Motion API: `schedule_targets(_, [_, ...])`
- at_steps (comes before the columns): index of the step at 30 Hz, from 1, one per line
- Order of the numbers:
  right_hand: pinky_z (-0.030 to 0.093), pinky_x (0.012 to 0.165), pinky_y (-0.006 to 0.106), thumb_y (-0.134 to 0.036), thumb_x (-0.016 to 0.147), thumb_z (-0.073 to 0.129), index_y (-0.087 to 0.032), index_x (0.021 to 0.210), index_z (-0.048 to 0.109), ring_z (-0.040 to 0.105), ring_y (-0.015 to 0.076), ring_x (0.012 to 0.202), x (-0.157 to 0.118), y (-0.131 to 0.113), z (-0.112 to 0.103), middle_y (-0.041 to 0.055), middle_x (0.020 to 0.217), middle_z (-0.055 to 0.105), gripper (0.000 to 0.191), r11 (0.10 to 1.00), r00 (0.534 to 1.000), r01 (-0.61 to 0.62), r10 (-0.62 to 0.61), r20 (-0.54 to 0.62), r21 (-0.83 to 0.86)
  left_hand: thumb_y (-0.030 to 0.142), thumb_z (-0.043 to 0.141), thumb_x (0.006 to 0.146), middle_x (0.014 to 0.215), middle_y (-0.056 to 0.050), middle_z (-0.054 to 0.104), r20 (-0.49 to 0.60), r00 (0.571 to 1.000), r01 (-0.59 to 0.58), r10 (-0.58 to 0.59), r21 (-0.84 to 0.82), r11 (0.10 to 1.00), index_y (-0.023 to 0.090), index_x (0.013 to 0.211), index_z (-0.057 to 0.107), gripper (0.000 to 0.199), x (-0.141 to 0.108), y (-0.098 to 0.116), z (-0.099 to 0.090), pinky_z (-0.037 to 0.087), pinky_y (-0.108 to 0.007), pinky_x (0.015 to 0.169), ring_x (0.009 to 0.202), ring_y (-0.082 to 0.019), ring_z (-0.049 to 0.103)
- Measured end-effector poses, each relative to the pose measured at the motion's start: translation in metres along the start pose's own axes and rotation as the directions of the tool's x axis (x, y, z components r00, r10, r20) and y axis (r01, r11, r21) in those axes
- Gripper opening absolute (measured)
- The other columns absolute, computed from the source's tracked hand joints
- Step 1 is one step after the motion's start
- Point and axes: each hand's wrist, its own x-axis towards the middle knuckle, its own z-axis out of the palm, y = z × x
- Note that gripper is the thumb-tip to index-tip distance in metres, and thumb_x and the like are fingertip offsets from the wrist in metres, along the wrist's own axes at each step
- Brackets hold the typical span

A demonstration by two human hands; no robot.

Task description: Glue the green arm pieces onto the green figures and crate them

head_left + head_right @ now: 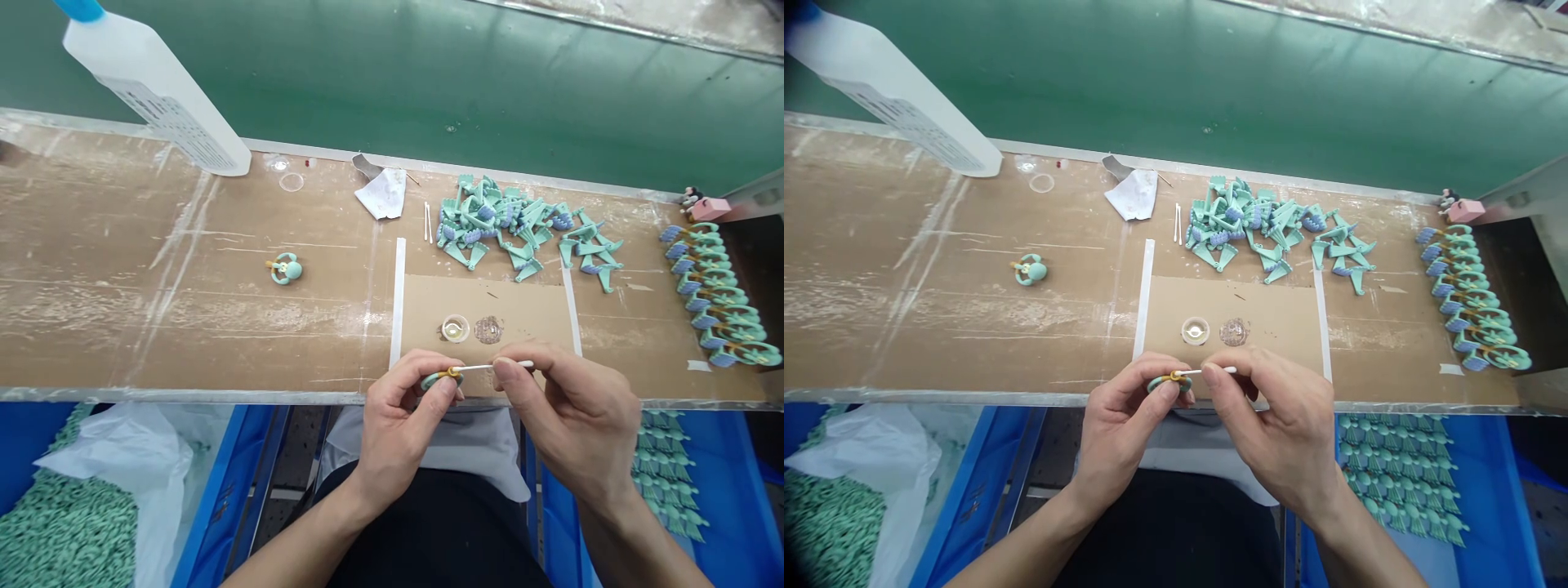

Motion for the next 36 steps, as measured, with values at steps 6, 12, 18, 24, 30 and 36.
schedule_targets(6, [0.057,0.063,0.028,-0.017,0.114,0.079,-0.028,0.100,0.083,0.060,0.0124,0.053,-0.002,-0.001,0.000,-0.0048,0.076,0.080,0.018,0.999,1.000,-0.011,0.011,0.006,0.032,0.029,0.085,0.113,0.110,-0.007,0.083,0.004,1.000,-0.020,0.020,0.021,1.000,0.024,0.113,0.094,0.011,0.001,0.002,0.001,0.065,-0.035,0.084,0.088,-0.021,0.080])
schedule_targets(12, [0.057,0.064,0.027,-0.014,0.114,0.077,-0.028,0.099,0.080,0.064,0.0127,0.055,-0.001,-0.004,-0.004,-0.0044,0.081,0.083,0.020,0.999,0.999,0.016,-0.017,0.041,0.037,0.036,0.086,0.114,0.118,-0.011,0.085,-0.010,1.000,-0.019,0.020,0.117,0.993,0.026,0.117,0.096,0.015,-0.001,-0.004,-0.004,0.062,-0.036,0.086,0.102,-0.026,0.079])
schedule_targets(18, [0.058,0.065,0.029,-0.016,0.115,0.078,-0.028,0.103,0.082,0.053,0.0115,0.048,-0.002,-0.003,-0.007,-0.0042,0.080,0.083,0.017,0.998,0.997,0.060,-0.060,0.054,0.002,0.035,0.086,0.114,0.122,-0.013,0.085,-0.015,0.998,-0.058,0.061,0.164,0.985,0.026,0.119,0.097,0.014,-0.002,-0.009,-0.008,0.061,-0.035,0.086,0.106,-0.027,0.078])
schedule_targets(24, [0.056,0.064,0.025,-0.011,0.116,0.075,-0.026,0.106,0.078,0.054,0.0090,0.049,0.001,-0.002,-0.010,-0.0049,0.088,0.086,0.017,0.991,0.989,0.134,-0.133,0.060,-0.011,0.029,0.082,0.117,0.123,-0.011,0.083,-0.002,0.989,-0.145,0.149,0.210,0.967,0.027,0.122,0.096,0.015,-0.001,-0.009,-0.009,0.060,-0.031,0.084,0.103,-0.023,0.078])
schedule_targets(30, [0.055,0.066,0.025,-0.012,0.115,0.076,-0.025,0.105,0.076,0.070,0.0115,0.062,0.000,0.001,-0.010,-0.0052,0.085,0.084,0.017,0.991,0.990,0.132,-0.130,0.051,-0.037,0.028,0.083,0.117,0.125,-0.010,0.083,0.001,0.989,-0.146,0.149,0.196,0.970,0.030,0.126,0.097,0.017,-0.002,-0.011,-0.009,0.063,-0.033,0.088,0.111,-0.025,0.081])
schedule_targets(36, [0.053,0.064,0.026,-0.013,0.115,0.077,-0.026,0.104,0.077,0.067,0.0112,0.060,0.000,0.004,-0.009,-0.0063,0.082,0.082,0.017,0.993,0.993,0.111,-0.110,0.037,-0.029,0.029,0.082,0.118,0.126,-0.010,0.082,0.010,0.990,-0.140,0.141,0.195,0.971,0.030,0.127,0.096,0.017,-0.002,-0.012,-0.010,0.064,-0.033,0.088,0.111,-0.025,0.082])
